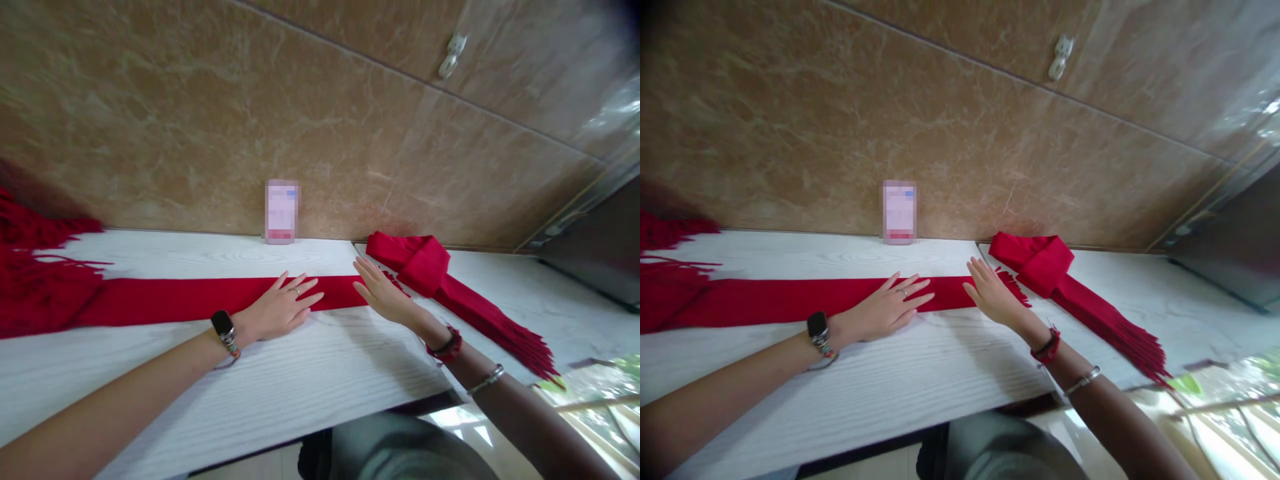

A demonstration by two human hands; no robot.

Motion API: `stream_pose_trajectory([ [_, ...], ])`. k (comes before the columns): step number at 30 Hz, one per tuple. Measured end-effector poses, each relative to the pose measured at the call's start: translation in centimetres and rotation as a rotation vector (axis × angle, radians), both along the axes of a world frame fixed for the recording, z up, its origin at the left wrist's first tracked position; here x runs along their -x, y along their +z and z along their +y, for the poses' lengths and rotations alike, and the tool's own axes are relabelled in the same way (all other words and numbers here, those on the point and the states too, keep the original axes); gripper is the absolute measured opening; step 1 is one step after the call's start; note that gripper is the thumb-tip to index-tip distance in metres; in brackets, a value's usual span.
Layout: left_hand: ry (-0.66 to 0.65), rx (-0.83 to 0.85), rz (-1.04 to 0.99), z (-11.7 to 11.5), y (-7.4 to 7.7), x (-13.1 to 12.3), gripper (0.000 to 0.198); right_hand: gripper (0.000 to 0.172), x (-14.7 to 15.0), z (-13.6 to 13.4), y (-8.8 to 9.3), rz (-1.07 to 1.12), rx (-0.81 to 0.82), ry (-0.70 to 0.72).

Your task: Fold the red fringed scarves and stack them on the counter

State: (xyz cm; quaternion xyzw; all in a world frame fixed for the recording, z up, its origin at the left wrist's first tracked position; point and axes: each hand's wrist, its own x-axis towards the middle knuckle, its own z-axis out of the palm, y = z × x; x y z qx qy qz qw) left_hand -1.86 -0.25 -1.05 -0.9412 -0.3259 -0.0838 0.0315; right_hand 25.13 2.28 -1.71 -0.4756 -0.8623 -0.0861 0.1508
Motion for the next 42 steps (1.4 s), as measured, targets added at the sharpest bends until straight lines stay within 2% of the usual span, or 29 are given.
stream_pose_trajectory([
  [2, 0.057, -0.051, 0.007, -0.5, 0.6, 1.0, 0.044, 0.055, 3.8, -0.2, 0.4, 0.01, 0.029, 0.097],
  [5, 0.204, -0.076, 0.015, -1.1, 0.8, 4.4, 0.047, 0.055, 7.9, -0.7, -0.1, -0.018, 0.09, 0.199],
  [9, 0.313, -0.02, 0.08, -1.8, -0.4, 9.9, 0.048, 0.053, 9.4, -1.1, -1.4, -0.078, 0.162, 0.213],
  [11, 0.319, 0.031, 0.102, -1.9, -1.1, 11.3, 0.047, 0.052, 9.1, -1.1, -1.6, -0.094, 0.177, 0.201],
  [15, 0.327, 0.087, 0.105, -2.2, -1.4, 11.4, 0.047, 0.052, 9.1, -1.2, -0.9, -0.097, 0.188, 0.198],
  [20, 0.331, 0.08, 0.064, -2.4, -0.7, 11.5, 0.048, 0.053, 12.1, -1.8, 0.5, -0.087, 0.183, 0.31],
  [24, 0.448, 0.111, 0.088, -2.6, -0.7, 12.6, 0.05, 0.056, 14.5, -2.3, 0.4, -0.119, 0.241, 0.402],
  [27, 0.469, 0.152, 0.112, -2.6, -0.7, 13.0, 0.052, 0.055, 15.0, -2.4, 0.3, -0.158, 0.248, 0.412],
  [31, 0.419, 0.141, 0.081, -2.8, 0.5, 13.6, 0.051, 0.048, 16.2, -2.1, 1.1, -0.105, 0.145, 0.449],
  [33, 0.443, 0.082, 0.057, -2.8, 1.4, 14.4, 0.047, 0.048, 17.4, -1.9, 1.4, -0.068, 0.11, 0.472],
  [37, 0.651, -0.114, 0.036, -2.6, 3.2, 16.7, 0.043, 0.053, 19.6, -1.8, 0.7, -0.051, 0.137, 0.501],
  [42, 0.821, -0.314, -0.015, -3.8, 5.5, 20.5, 0.041, 0.057, 20.0, -1.9, -0.5, -0.083, 0.236, 0.515],
])
